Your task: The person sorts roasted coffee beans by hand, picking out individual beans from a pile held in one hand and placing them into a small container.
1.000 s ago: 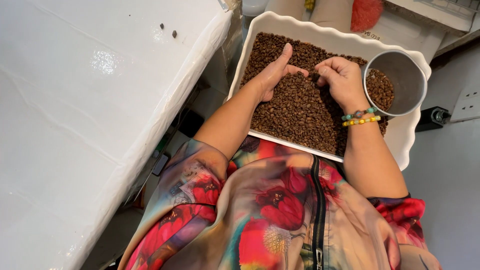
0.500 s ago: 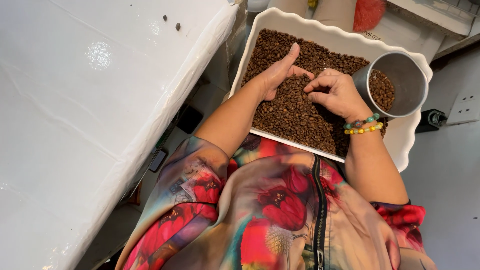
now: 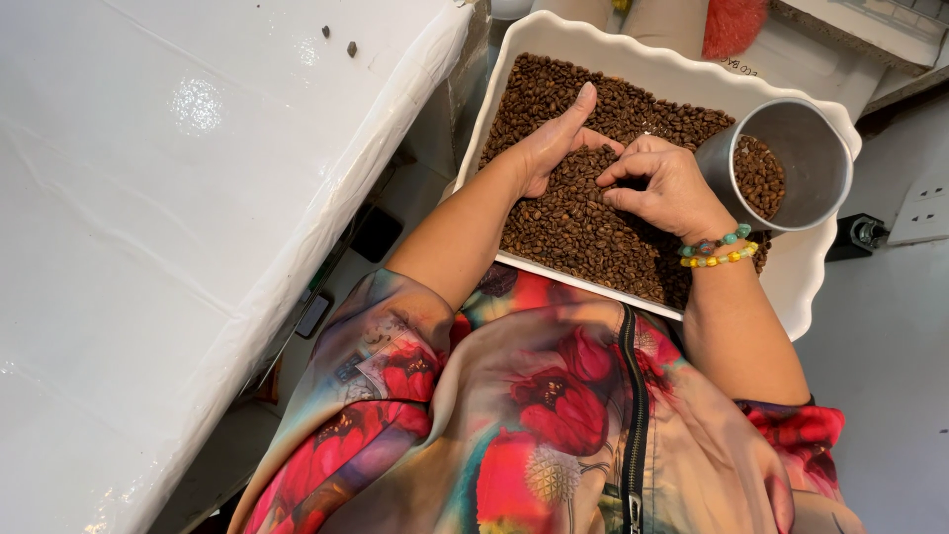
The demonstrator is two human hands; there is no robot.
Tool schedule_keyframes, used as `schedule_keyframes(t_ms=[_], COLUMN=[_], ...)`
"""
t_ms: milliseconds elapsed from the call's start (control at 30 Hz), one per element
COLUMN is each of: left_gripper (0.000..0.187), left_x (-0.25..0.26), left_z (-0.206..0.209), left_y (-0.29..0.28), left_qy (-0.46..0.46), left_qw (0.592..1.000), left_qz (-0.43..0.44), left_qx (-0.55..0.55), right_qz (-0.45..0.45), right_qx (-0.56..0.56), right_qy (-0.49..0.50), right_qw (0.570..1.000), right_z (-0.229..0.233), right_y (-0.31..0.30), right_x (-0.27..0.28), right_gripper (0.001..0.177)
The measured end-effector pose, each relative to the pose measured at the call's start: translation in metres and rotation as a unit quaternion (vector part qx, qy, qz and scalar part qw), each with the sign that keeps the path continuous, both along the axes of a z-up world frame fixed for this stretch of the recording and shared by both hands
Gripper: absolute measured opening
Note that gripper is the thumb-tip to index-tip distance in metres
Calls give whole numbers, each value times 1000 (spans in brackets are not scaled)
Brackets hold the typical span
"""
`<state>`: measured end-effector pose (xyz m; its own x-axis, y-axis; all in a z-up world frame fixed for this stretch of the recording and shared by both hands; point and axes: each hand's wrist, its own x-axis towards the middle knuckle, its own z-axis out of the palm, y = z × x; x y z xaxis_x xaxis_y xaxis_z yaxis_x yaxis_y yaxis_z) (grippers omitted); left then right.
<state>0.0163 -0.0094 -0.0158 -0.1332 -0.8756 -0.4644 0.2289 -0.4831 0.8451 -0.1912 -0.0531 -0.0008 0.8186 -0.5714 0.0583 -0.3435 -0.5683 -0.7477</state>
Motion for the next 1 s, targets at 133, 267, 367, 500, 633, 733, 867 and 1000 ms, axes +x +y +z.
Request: schedule_keyframes(t_ms=[133, 267, 367, 500, 633, 733, 867, 1000], left_gripper=[111, 108, 106, 107, 105, 102, 106, 107], left_x=[1, 1, 3, 4, 3, 3, 3, 3], left_z=[3, 4, 10, 20, 22, 22, 24, 23], left_y=[2, 3, 6, 11, 13, 11, 13, 12], left_qy=[3, 15, 48, 37, 52, 75, 45, 59], left_qw=[1000, 1000, 999, 999, 998, 996, 998, 998], left_qz=[-6, -6, -10, -28, -26, -23, -30, -24], left_qx=[-1, 4, 20, 22, 31, 31, 27, 25], right_qz=[11, -8, -83, -157, -174, -196, -202, -207], right_qx=[-33, -6, 94, 275, 350, 347, 341, 349], right_qy=[-18, -47, -93, -224, -266, -260, -241, -252], right_qw=[999, 999, 988, 922, 881, 879, 886, 879], right_z=[-2, 9, 9, 3, 13, 18, 15, 17], right_y=[1, 5, 4, -1, 1, 1, -2, -1], right_x=[2, 2, -3, -7, -6, -5, -7, -6], right_gripper=[16, 6, 5, 5, 8, 12, 12, 13])
